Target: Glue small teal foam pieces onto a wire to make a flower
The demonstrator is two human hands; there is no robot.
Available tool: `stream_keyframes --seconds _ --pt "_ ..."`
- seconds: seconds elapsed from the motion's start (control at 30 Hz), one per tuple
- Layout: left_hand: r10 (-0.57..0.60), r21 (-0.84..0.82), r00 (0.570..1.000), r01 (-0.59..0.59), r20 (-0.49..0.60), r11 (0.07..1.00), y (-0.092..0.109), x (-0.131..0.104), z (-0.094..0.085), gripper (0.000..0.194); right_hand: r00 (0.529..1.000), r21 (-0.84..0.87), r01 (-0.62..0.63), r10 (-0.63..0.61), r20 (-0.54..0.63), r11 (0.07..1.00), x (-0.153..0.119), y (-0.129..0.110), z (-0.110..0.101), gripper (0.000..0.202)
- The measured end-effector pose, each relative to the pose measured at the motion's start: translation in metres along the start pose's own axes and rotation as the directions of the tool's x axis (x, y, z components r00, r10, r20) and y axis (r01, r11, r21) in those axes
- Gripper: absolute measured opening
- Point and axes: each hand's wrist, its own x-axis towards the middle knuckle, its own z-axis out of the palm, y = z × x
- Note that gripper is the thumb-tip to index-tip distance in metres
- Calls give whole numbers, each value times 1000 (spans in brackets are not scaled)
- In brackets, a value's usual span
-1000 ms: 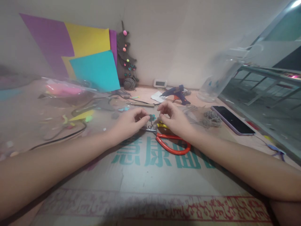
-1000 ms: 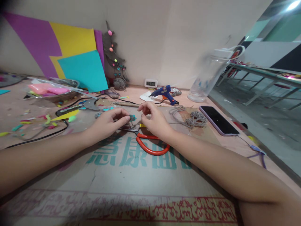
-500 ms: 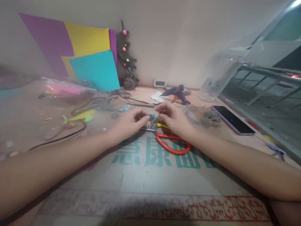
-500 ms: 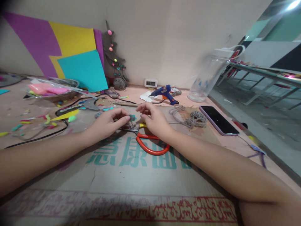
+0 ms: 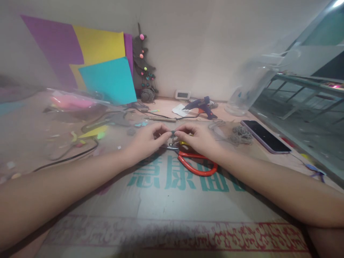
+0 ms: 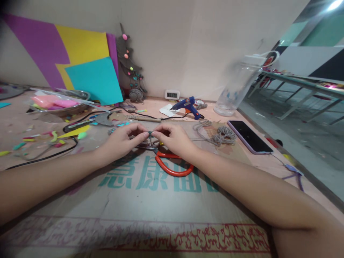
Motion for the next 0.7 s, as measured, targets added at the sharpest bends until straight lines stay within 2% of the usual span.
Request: stream_keyframes --seconds 0.3,0.43,0.5,0.6,0.7 --pt "-12 -12 1000 12 11 1000 -4 1 1 27 1000 1 12 -12 -17 1000 -2 0 -1 18" --pt "-30 -30 1000 30 2 999 -4 1 2 27 990 28 76 -72 -124 997 0 9 -1 13" --pt "-33 -34 999 33 -3 999 -4 1 2 28 984 31 103 -97 -148 994 1 14 -1 21" --pt "-32 -36 999 32 -2 999 -4 1 2 28 987 17 98 -95 -127 995 2 17 0 27" --pt "-34 -42 999 34 1 999 -4 1 2 28 993 78 75 -68 -94 994 2 15 1 28"
